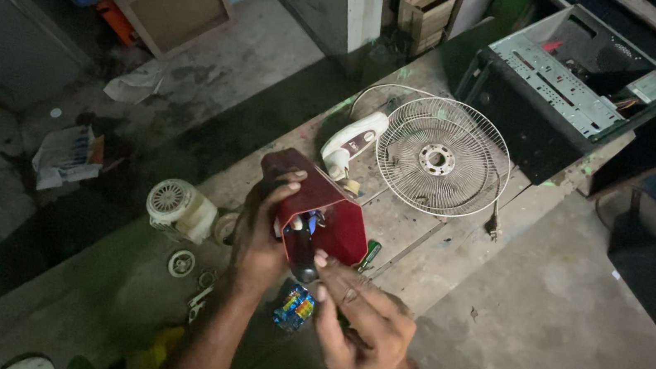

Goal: The person wipes the internal components and housing of a disassembled table fan with a cloth, cleans the motor assembly, and uses a screwdriver to work on the base and internal wiring.

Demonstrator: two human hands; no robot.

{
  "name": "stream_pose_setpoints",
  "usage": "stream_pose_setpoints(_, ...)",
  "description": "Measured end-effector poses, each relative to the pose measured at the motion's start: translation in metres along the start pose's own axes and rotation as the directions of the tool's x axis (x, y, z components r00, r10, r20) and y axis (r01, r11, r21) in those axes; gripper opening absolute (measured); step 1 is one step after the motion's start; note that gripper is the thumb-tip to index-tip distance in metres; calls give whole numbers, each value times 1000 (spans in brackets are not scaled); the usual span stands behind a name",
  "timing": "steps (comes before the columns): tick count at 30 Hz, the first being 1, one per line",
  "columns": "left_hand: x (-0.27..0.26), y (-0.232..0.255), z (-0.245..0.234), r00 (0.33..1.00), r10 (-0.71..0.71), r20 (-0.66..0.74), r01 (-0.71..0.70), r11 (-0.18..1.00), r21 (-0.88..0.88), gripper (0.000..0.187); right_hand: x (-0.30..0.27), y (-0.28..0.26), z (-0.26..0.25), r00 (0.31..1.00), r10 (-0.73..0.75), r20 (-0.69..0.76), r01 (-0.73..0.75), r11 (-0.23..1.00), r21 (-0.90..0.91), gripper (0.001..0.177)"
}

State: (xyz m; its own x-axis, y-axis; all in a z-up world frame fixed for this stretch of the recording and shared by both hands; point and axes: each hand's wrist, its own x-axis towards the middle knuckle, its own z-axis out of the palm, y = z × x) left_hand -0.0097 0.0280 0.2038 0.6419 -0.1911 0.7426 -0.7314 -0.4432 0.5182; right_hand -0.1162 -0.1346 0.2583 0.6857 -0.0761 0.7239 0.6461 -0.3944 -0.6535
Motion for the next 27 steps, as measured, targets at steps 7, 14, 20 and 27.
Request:
stream_pose_setpoints(7,-14,-8,4,991,-114,76,106,989,98,78,46,-3,-27,958,-40,284,115,961,-253,28)
stream_pose_setpoints(14,-33,-15,12,978,-148,148,142,989,47,82,52,53,-11,510,307,804,119,900,-419,20)
stream_pose_setpoints(20,-79,-34,33,784,-570,246,513,818,260,100,34,101,14,356,226,907,228,920,-319,21)
stream_pose_setpoints(27,-132,-53,39,914,-308,266,341,936,-89,93,13,119,27,95,121,988,147,980,-134,35)
